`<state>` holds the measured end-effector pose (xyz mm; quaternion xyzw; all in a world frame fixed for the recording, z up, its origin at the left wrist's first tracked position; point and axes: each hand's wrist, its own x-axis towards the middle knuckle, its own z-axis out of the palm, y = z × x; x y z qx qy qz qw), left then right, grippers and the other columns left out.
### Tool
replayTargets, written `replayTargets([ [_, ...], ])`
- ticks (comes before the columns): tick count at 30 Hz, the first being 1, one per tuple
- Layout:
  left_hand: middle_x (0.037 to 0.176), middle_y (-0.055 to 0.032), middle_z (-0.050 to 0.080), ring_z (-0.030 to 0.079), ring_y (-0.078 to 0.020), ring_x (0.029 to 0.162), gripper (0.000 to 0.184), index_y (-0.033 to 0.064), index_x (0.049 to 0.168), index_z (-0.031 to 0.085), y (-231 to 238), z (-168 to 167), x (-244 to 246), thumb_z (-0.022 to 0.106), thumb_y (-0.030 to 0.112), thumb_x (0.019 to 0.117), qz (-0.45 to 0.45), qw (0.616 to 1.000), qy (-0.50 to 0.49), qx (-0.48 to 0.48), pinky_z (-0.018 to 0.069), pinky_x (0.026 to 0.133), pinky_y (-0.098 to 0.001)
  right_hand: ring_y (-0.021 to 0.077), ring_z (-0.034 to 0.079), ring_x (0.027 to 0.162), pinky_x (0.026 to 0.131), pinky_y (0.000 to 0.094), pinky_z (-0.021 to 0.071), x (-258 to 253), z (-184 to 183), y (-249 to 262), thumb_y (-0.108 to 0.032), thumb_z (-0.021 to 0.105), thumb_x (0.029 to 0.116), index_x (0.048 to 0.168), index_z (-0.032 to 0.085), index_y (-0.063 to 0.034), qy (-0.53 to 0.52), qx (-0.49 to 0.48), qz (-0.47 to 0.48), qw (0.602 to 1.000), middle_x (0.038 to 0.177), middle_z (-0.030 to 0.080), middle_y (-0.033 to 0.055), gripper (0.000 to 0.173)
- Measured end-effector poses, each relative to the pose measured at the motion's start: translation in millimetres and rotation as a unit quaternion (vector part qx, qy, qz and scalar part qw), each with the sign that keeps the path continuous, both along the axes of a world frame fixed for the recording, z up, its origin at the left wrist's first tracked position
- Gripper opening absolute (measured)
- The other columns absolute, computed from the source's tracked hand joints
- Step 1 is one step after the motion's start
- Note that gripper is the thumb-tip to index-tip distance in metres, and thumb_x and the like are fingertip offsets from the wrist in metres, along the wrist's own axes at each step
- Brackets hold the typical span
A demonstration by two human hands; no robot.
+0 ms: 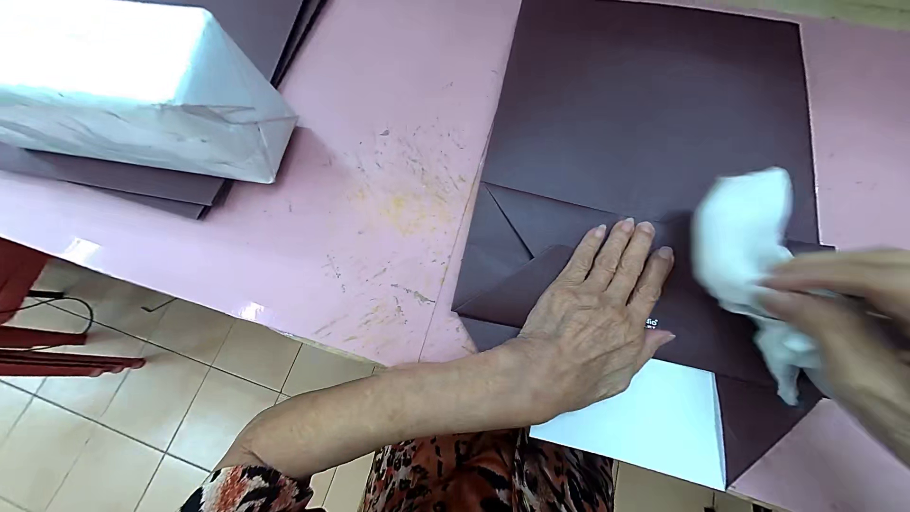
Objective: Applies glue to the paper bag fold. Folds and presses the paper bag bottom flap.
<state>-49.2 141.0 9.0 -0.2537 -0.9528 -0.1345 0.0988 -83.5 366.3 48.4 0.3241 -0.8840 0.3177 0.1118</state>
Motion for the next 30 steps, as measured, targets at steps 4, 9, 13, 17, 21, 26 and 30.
replayTargets([
  [4, 0.158, -0.0259, 0.039, 0.032, -0.0367, 0.151, 0.065, -0.0052, 0.15, 0.044, 1, 3, 0, 0.04, 0.043, 0.106, -0.005, 0.999, -0.025, 0.021, 0.0164, 0.125, -0.0467, 0.031, 0.067, 0.089, 0.081, 0.0371, 0.0544, -43, -11, -33, -0.005, 0.052, 0.0996, 0.099, 0.066, 0.0135, 0.077, 0.096, 0.047, 0.991, 0.099, 0.066, 0.0281, 0.022],
  [9, 0.164, -0.0249, 0.028, 0.023, -0.0341, 0.155, 0.067, -0.008, 0.154, 0.034, -3, 9, -2, 0.036, 0.04, 0.1082, -0.032, 0.997, -0.072, 0.009, 0.0116, 0.126, -0.0437, 0.0621, 0.053, 0.114, 0.095, 0.0687, 0.0412, -75, 11, -39, -0.005, 0.043, 0.1061, 0.111, 0.059, 0.0181, 0.136, 0.242, -0.056, 0.959, 0.127, 0.053, 0.0416, 0.029],
  [13, 0.141, -0.0233, 0.059, 0.047, -0.0357, 0.141, 0.039, -0.0052, 0.13, 0.064, -21, 1, 5, 0.05, 0.017, 0.1012, -0.055, 0.994, -0.004, 0.091, 0.0275, 0.122, -0.0458, 0.0338, 0.047, 0.143, 0.118, 0.0428, 0.0374, -23, -1, -108, -0.027, 0.038, 0.1079, 0.134, 0.056, 0.0115, 0.031, 0.072, 0.041, 0.996, 0.151, 0.049, 0.0254, 0.05],
  [17, 0.148, -0.0268, 0.052, 0.045, -0.0378, 0.144, 0.048, -0.0114, 0.139, 0.054, -36, -1, 12, 0.04, 0.015, 0.1021, -0.018, 0.999, 0.028, 0.029, 0.0269, 0.122, -0.049, 0.0307, 0.041, 0.148, 0.123, 0.0404, 0.0304, -5, -27, -115, -0.052, 0.035, 0.1065, 0.149, 0.041, 0.012, -0.064, -0.001, 0.097, 0.993, 0.156, 0.043, 0.026, 0.077],
  [21, 0.155, -0.0328, 0.039, 0.038, -0.0419, 0.147, 0.064, -0.0182, 0.146, 0.039, -40, -4, 8, 0.029, 0.03, 0.1052, 0.027, 0.999, 0.018, -0.004, 0.0257, 0.122, -0.0505, 0.0322, 0.042, 0.147, 0.122, 0.0414, 0.0306, -3, -26, -87, -0.068, 0.028, 0.1008, 0.152, 0.037, 0.0114, -0.031, 0.089, 0.056, 0.994, 0.16, 0.036, 0.0266, 0.095],
  [26, 0.155, -0.0322, 0.04, 0.037, -0.0424, 0.147, 0.07, -0.0168, 0.145, 0.042, -43, -2, 6, 0.025, 0.04, 0.1069, 0.041, 0.999, 0.011, -0.022, 0.0255, 0.122, -0.0497, 0.0313, 0.042, 0.147, 0.122, 0.0397, 0.0304, -2, -26, -69, -0.069, 0.027, 0.1004, 0.152, 0.037, 0.0103, -0.012, 0.121, 0.025, 0.992, 0.161, 0.035, 0.0251, 0.095],
  [30, 0.156, -0.0323, 0.038, 0.037, -0.043, 0.148, 0.069, -0.0151, 0.147, 0.041, -43, -2, 5, 0.028, 0.038, 0.1059, 0.036, 0.999, 0.01, -0.027, 0.025, 0.122, -0.0498, 0.0303, 0.043, 0.147, 0.121, 0.0412, 0.0319, 0, -27, -50, -0.071, 0.026, 0.0999, 0.153, 0.037, 0.0095, -0.004, 0.137, -0.01, 0.99, 0.162, 0.035, 0.0233, 0.097],
])
